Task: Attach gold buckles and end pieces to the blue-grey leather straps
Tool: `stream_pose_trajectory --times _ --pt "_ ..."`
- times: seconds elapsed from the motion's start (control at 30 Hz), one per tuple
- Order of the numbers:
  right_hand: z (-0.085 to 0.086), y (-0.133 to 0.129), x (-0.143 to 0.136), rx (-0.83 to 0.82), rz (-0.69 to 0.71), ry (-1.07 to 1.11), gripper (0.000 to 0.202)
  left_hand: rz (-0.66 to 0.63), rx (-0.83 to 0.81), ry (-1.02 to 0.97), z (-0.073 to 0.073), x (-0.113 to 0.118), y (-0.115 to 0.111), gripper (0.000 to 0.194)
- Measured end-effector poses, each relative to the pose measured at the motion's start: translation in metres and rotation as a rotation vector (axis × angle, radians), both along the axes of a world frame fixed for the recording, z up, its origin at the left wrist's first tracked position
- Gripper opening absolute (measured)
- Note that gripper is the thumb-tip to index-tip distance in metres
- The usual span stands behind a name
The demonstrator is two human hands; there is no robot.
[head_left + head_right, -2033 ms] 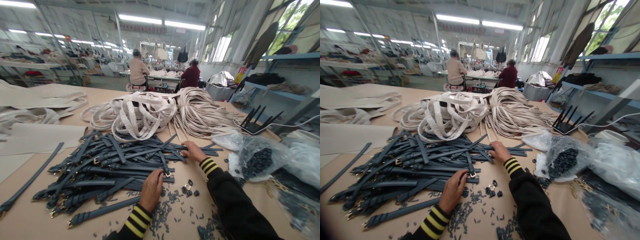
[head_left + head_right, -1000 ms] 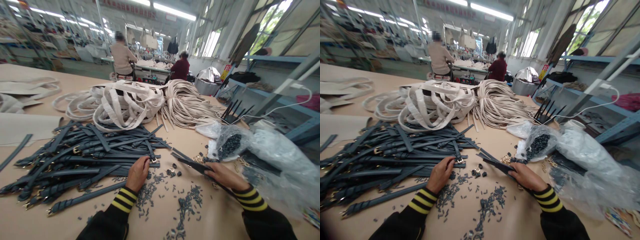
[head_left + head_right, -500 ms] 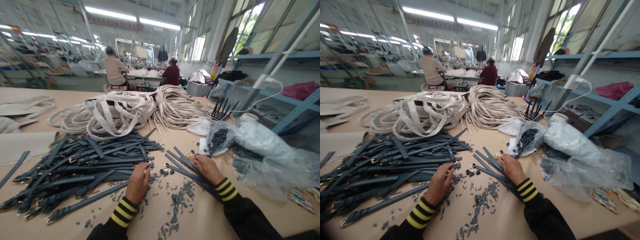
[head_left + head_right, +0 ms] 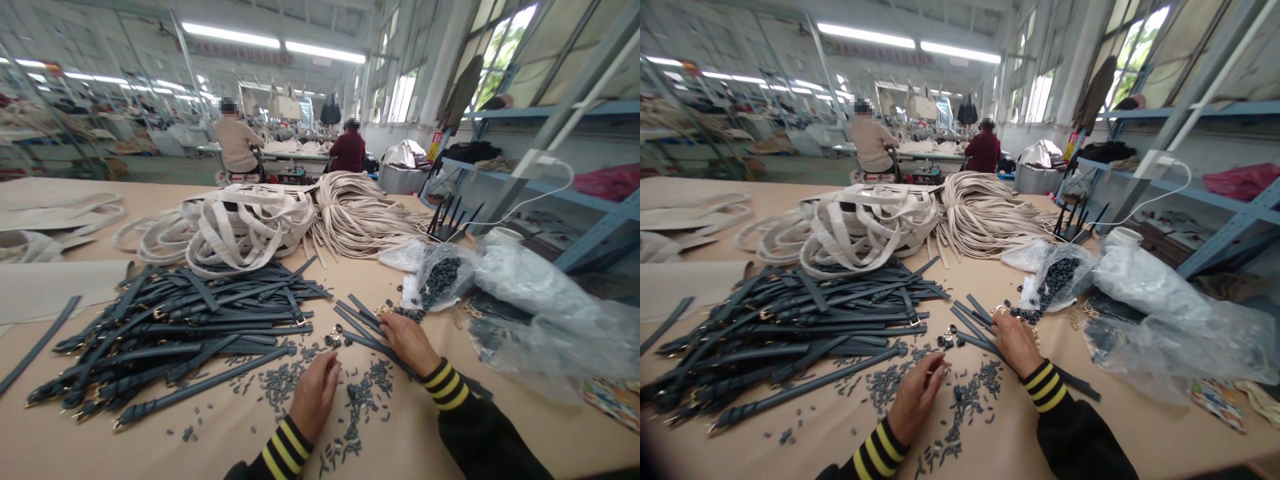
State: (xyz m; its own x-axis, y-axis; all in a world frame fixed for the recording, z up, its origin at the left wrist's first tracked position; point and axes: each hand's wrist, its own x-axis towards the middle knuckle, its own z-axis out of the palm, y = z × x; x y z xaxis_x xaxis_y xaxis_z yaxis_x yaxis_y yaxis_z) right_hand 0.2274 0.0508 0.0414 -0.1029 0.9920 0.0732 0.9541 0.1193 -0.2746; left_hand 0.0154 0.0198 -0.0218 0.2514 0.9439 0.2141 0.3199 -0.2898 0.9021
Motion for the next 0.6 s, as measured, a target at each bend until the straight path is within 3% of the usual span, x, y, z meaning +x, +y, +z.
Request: stream_pose_trajectory --times 0.1,0.2,0.33,0.43,0.6 --pt "0.023 -0.018 -0.022 -0.117 0.229 0.163 0.017 0.014 -0.361 -0.31 0.007 0.0 0.0 0.031" --pt "0.024 -0.03 -0.041 -0.382 0.328 0.396 0.014 0.012 -0.595 -0.525 0.01 0.0 -0.004 0.032" --pt "-0.001 -0.033 -0.05 -0.676 0.256 0.677 0.015 0.074 -0.702 -0.564 0.008 -0.003 -0.012 0.033" --pt "-0.015 -0.032 -0.051 -0.718 0.246 0.794 0.014 0.102 -0.727 -0.579 0.007 -0.004 -0.014 0.033" --pt "-0.025 -0.029 -0.05 -0.729 0.224 0.898 0.012 0.103 -0.746 -0.598 0.004 -0.003 -0.011 0.035"
